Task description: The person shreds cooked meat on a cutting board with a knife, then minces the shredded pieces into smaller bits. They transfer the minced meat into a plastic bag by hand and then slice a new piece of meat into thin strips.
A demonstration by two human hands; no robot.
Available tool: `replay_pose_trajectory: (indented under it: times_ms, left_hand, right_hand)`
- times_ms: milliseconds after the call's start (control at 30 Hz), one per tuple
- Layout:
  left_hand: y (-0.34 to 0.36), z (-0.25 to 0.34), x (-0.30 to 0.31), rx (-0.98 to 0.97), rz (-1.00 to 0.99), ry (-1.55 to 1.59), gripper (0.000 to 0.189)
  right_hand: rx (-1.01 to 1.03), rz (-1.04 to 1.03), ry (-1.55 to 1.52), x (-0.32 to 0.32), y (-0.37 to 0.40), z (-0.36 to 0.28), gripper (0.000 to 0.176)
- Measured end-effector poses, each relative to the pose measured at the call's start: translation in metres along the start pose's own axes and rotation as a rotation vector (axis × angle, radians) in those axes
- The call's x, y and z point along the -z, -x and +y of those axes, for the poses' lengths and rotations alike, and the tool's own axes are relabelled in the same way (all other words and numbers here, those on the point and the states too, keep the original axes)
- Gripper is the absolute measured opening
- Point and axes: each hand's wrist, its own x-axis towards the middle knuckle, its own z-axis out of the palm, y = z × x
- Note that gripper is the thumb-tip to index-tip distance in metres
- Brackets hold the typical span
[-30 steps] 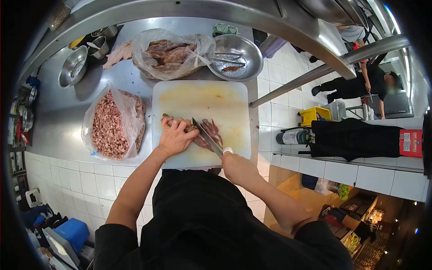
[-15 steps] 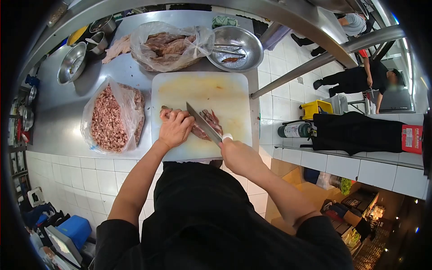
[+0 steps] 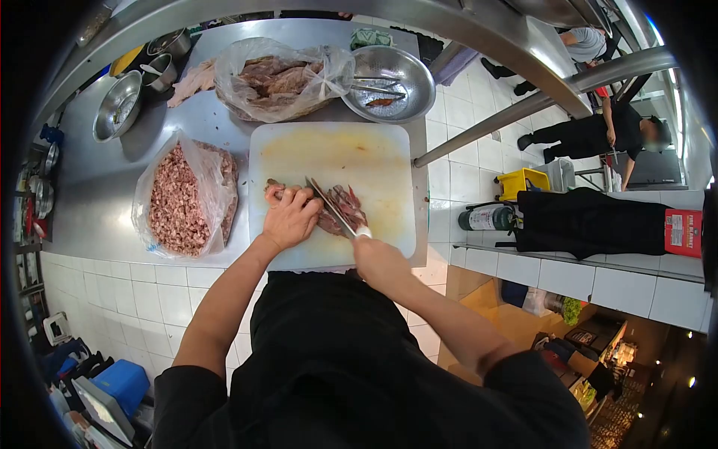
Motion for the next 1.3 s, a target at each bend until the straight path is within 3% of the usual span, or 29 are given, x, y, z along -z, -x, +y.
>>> replay_pose_trajectory:
  times_ms: [100,233,400,467,600,800,967,1067,1300]
  left_hand:
    - [0.003,-0.006,-0.005,0.027,0.011,-0.018,0.028]
    - [-0.002,-0.004,-0.001,0.042,0.048,-0.025,0.024]
    - [-0.004,0.0,-0.001,0.138,0.182,0.094,0.018]
    - [-0.001,-0.002,-0.003,0.166,0.205,0.092,0.019]
    - [-0.004,-0.006,0.009,0.25,0.21,0.166,0.017]
    - [-0.004,0.001,0.021,0.29,0.093,0.071,0.015]
    - [0.003,-0.003,0.009,0.249,0.117,0.07,0.015]
    - [0.001,-0.004,0.01,0.239,0.109,0.061,0.016]
    - [0.003,-0.005,0.008,0.213,0.115,0.059,0.017]
  right_hand:
    - [0.036,0.096,-0.039,-0.032,-0.044,0.007,0.03]
    - [0.087,0.177,-0.063,-0.022,-0.044,0.007,0.037]
    - [0.104,0.134,-0.052,-0.021,-0.029,0.01,0.039]
    - [-0.05,0.103,-0.077,-0.028,-0.043,-0.001,0.039]
    - [0.066,0.23,-0.046,-0.031,-0.062,0.004,0.04]
    - [0.106,0.183,0.004,0.029,-0.023,-0.018,0.039]
    - [0.035,-0.028,0.079,0.058,0.015,-0.031,0.03]
    - [0.028,-0.06,0.068,0.059,0.029,-0.028,0.027]
    - [0.038,-0.022,0.048,0.008,-0.036,-0.016,0.024]
